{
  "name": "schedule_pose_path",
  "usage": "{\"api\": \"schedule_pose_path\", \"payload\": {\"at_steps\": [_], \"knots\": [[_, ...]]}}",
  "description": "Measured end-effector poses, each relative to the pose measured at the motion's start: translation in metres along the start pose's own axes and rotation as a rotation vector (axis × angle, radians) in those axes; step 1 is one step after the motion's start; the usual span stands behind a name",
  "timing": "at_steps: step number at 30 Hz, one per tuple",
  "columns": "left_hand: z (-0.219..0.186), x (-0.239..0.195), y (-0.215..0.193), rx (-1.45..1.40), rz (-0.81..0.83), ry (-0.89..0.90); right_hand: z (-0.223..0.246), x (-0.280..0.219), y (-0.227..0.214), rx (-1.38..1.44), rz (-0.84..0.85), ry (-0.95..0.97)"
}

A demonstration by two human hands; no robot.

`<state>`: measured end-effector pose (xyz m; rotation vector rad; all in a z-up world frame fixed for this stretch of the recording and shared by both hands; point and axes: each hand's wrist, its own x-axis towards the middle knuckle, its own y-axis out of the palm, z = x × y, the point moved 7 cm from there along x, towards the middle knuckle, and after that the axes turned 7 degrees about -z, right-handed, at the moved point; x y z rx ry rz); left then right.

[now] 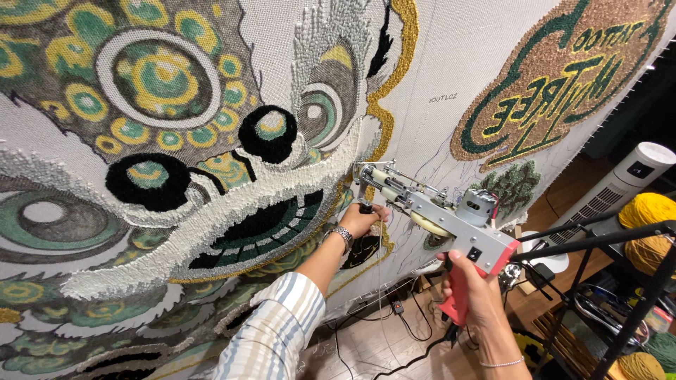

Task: The person uses a handheld tufting gun to apply white yarn onto a stretched canvas featuring a pre-printed design of a stylized lion head. The operator guides the tool along the contours of the design, creating a raised, textured surface. The process involves continuous movement of the tool and manual feeding of the yarn.

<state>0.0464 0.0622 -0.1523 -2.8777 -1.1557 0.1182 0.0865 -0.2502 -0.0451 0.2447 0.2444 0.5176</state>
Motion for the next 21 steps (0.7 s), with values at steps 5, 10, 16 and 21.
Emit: {"api": "schedule_pose_path", "payload": {"at_steps": [5,10,16,21], "knots": [[-0.018,-0.003,-0.016,0.135,-0.041,-0.012,0.000,0.001,0.017,-0.070,-0.003,-0.066],[-0.006,0.013,-0.023,0.110,-0.029,0.000,0.002,-0.004,0.028,-0.151,-0.039,-0.018],[-0.004,0.016,-0.029,0.124,-0.015,-0.008,-0.002,-0.003,0.034,-0.147,-0.035,-0.061],[-0.013,0.013,-0.037,0.164,-0.060,-0.036,-0.007,0.001,0.036,-0.181,-0.045,-0.119]]}}
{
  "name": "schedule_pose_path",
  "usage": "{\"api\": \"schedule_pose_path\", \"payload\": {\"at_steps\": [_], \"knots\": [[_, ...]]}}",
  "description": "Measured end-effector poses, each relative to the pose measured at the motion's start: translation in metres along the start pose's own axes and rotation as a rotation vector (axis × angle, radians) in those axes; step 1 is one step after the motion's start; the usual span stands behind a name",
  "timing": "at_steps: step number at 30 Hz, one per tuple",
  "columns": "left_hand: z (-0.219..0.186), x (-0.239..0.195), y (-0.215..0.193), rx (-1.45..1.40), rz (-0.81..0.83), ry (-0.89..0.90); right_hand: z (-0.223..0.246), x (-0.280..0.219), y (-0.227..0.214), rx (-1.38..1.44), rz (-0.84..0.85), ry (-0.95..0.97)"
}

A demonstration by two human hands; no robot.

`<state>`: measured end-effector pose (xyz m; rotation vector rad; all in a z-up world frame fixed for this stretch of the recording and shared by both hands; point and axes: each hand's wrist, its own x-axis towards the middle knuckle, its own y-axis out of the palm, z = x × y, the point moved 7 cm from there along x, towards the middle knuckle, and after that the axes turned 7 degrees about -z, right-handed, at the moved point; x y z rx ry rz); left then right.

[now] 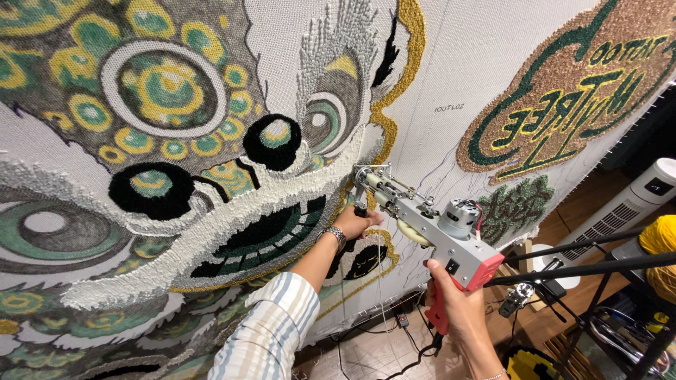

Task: The person uses a handheld tufting gun to apply white yarn onto a stretched canvas featuring a pre-printed design of a stylized lion head. The operator guides the tool along the contours of the design, creating a raised, textured surface. The process involves continuous movement of the tool and manual feeding of the yarn.

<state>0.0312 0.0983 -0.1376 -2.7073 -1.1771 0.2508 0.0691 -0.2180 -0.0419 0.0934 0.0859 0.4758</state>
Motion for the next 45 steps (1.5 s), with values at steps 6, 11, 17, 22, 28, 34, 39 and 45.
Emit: {"api": "schedule_pose_path", "payload": {"at_steps": [6,11,17,22,28,34,39,45], "knots": [[0.006,0.007,-0.008,-0.034,-0.108,0.018,-0.007,-0.003,0.008,0.029,0.018,0.000],[0.006,0.008,-0.015,0.063,-0.160,0.005,-0.001,-0.006,0.013,0.092,0.015,0.013],[-0.006,0.015,-0.019,0.100,-0.143,0.101,0.004,-0.007,0.018,0.112,0.011,0.048],[-0.019,0.008,-0.020,0.009,-0.164,0.131,0.010,-0.005,0.015,0.061,0.006,0.024],[-0.033,-0.003,-0.020,0.007,-0.163,0.090,0.018,-0.005,0.016,0.086,0.012,-0.001],[-0.050,-0.006,-0.022,0.028,-0.181,0.123,0.021,-0.002,0.012,0.043,0.005,0.018],[-0.050,0.002,-0.023,0.029,-0.153,0.101,0.024,-0.004,0.014,0.076,0.002,0.046],[-0.048,0.007,-0.023,0.042,-0.130,0.109,0.024,-0.001,0.014,0.084,0.013,0.044]]}}
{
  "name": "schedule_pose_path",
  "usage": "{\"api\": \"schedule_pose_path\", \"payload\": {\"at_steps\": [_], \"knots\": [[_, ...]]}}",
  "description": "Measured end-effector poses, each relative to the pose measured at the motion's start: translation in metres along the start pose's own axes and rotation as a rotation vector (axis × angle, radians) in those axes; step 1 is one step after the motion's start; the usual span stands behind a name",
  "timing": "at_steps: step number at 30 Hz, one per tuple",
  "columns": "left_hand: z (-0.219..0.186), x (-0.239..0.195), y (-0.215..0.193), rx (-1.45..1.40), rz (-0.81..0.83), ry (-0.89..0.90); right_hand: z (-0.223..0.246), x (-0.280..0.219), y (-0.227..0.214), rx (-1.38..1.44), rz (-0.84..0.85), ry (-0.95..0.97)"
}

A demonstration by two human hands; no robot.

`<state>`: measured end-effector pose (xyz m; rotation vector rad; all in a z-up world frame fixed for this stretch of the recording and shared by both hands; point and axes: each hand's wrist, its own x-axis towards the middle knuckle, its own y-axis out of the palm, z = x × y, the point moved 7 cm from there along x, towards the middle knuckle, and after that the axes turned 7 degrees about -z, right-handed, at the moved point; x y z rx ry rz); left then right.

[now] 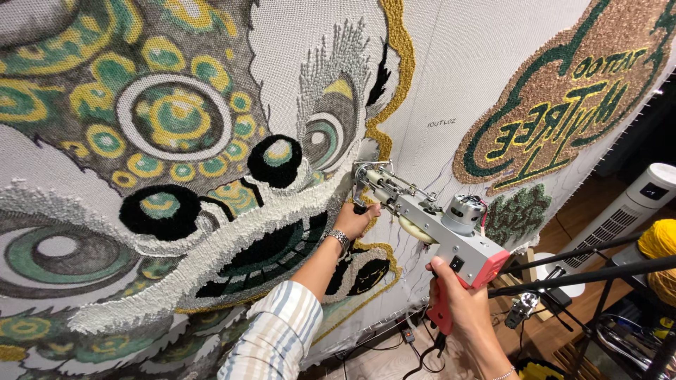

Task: The person uses a handheld tufting gun to apply white yarn onto a stretched canvas featuring a pre-printed design of a stylized lion head. The operator guides the tool along the contours of the design, creating a raised, textured surface. The process involves continuous movement of the tool and manual feeding of the yarn.

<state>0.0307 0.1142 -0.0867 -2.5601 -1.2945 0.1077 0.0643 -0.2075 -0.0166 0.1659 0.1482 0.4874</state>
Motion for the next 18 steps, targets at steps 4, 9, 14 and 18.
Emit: {"api": "schedule_pose_path", "payload": {"at_steps": [4,9,14,18], "knots": [[0.001,0.002,0.000,-0.046,-0.013,0.007,-0.002,0.002,0.001,0.025,0.016,-0.006],[-0.005,0.005,-0.003,0.022,-0.026,0.050,0.005,0.001,0.004,0.061,0.026,-0.025],[-0.016,0.006,-0.003,-0.066,-0.024,0.044,0.017,0.003,0.005,0.063,0.036,-0.067],[-0.020,0.009,-0.006,0.028,-0.015,0.021,0.021,0.001,0.007,0.047,0.050,-0.049]]}}
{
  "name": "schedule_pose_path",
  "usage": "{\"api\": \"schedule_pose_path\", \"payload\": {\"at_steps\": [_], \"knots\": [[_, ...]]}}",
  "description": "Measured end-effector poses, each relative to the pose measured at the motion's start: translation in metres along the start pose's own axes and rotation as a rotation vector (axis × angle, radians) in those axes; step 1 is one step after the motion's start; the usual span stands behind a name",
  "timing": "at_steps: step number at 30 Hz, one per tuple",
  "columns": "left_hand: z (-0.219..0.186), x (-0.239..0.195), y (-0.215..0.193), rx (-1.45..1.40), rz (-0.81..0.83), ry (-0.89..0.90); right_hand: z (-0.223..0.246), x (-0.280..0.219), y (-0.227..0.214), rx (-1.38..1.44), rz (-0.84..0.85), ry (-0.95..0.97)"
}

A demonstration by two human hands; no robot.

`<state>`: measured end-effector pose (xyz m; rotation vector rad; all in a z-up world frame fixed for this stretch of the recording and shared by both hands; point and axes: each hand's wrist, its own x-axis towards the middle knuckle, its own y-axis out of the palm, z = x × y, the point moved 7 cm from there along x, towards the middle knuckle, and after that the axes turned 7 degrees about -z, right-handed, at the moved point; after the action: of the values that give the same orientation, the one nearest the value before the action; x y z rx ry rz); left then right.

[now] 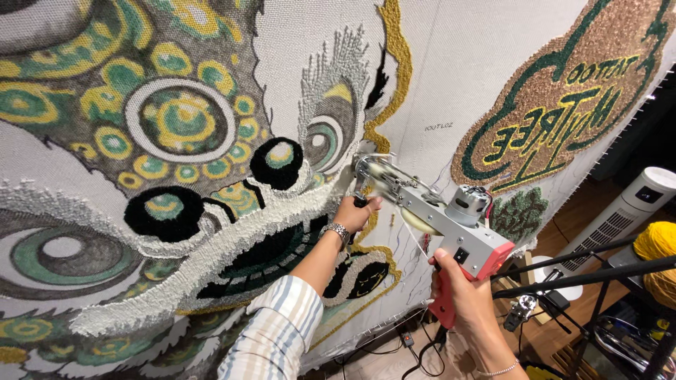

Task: The person uses a handheld tufting gun to apply white yarn onto a stretched canvas featuring a pre-printed design of a stylized lion head. The operator guides the tool along the contours of the design, creating a raised, textured surface. The process involves continuous movement of the tool and manual feeding of the yarn.

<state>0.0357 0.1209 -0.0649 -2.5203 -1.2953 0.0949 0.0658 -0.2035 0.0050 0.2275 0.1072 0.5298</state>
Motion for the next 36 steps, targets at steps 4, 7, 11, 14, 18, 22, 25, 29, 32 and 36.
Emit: {"api": "schedule_pose_path", "payload": {"at_steps": [4,7,11,14,18,22,25,29,32,36], "knots": [[-0.005,0.002,0.002,-0.146,0.023,0.034,0.002,-0.001,-0.002,-0.044,-0.010,0.064],[-0.008,0.002,0.003,-0.153,0.026,0.028,0.010,-0.001,0.002,-0.008,0.005,-0.009],[-0.010,-0.001,-0.002,-0.072,0.012,-0.005,0.014,-0.001,0.004,-0.006,0.016,-0.041],[-0.019,-0.005,-0.002,-0.102,0.021,-0.010,0.018,-0.002,0.005,0.028,0.012,-0.037],[-0.033,-0.006,-0.005,-0.094,0.002,0.015,0.023,-0.003,0.003,-0.059,-0.003,0.010],[-0.036,-0.003,-0.004,-0.126,0.012,0.028,0.028,-0.004,0.005,-0.047,-0.002,0.013],[-0.040,-0.002,-0.007,-0.086,-0.005,0.044,0.035,-0.005,0.009,0.032,0.021,-0.045],[-0.050,-0.004,-0.008,-0.111,-0.034,0.057,0.042,-0.005,0.011,0.063,0.027,-0.104],[-0.059,-0.004,-0.011,-0.100,-0.025,0.082,0.036,-0.005,0.007,0.007,0.002,-0.017],[-0.063,-0.005,-0.015,-0.036,-0.058,0.065,0.035,-0.003,0.005,-0.013,0.015,0.006]]}}
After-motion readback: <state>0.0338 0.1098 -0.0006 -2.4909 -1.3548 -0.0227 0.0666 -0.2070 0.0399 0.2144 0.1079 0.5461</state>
